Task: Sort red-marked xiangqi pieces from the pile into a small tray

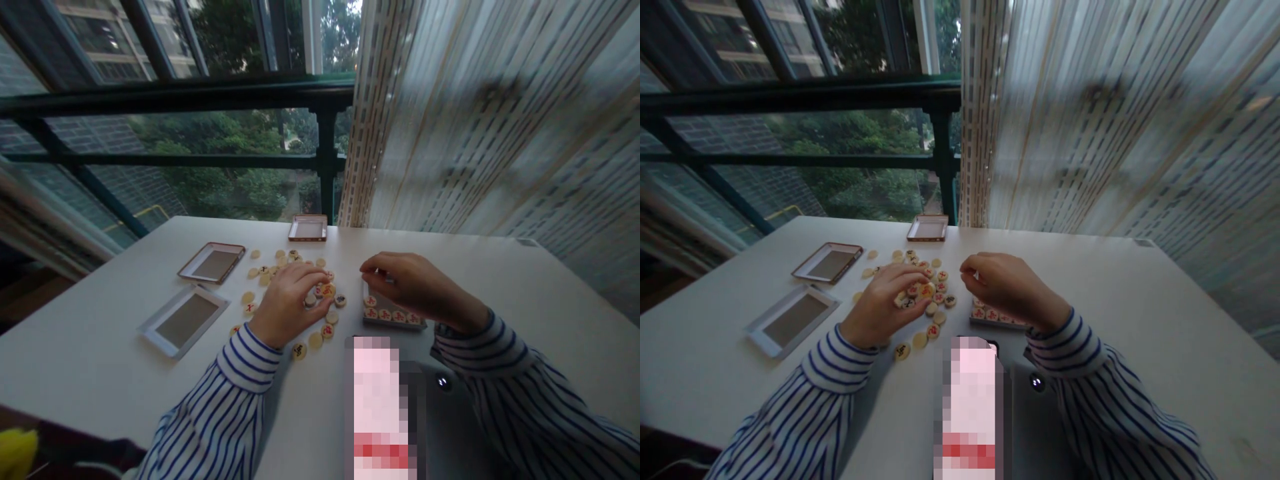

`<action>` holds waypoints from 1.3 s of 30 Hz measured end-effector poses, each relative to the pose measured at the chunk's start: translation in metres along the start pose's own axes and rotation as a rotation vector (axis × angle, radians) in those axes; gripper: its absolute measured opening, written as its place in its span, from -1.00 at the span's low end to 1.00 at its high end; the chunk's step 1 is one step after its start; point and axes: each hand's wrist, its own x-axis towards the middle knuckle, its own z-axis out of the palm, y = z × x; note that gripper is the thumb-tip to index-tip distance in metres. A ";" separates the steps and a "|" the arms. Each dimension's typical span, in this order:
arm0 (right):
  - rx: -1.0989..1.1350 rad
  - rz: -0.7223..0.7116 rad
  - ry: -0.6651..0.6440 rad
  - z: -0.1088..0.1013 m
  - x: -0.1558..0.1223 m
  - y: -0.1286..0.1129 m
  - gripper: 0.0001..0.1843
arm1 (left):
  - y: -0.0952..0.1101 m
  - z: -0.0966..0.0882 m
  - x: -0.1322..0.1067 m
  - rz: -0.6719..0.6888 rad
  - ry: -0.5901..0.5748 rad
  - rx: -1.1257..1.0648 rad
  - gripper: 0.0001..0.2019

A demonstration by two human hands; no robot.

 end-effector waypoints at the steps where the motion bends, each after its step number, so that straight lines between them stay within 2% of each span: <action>1: 0.028 0.015 0.013 -0.002 0.000 0.000 -0.78 | 0.003 0.000 0.005 0.008 0.003 -0.002 -0.79; 8: 0.251 0.093 0.113 -0.007 -0.002 0.008 -0.80 | 0.021 -0.002 0.037 0.046 -0.019 0.003 -0.79; 14: 0.602 0.155 0.133 -0.007 0.000 0.016 -0.81 | 0.030 0.000 0.059 0.094 -0.067 -0.007 -0.80; 20: 0.858 0.230 0.176 -0.010 0.000 0.023 -0.81 | 0.031 0.010 0.078 0.109 -0.107 -0.008 -0.81; 28: 0.976 0.268 0.183 -0.004 0.001 0.032 -0.77 | 0.024 0.024 0.085 0.159 -0.112 -0.046 -0.82; 31: 0.965 0.295 0.199 -0.002 0.002 0.031 -0.75 | 0.021 0.025 0.083 0.111 -0.125 -0.107 -0.74; 34: 0.941 0.309 0.240 -0.001 0.003 0.030 -0.75 | 0.020 0.023 0.079 -0.013 -0.136 -0.229 -0.62; 39: 0.925 0.292 0.331 0.001 0.004 0.027 -0.77 | 0.021 0.021 0.076 -0.204 -0.213 -0.403 -0.61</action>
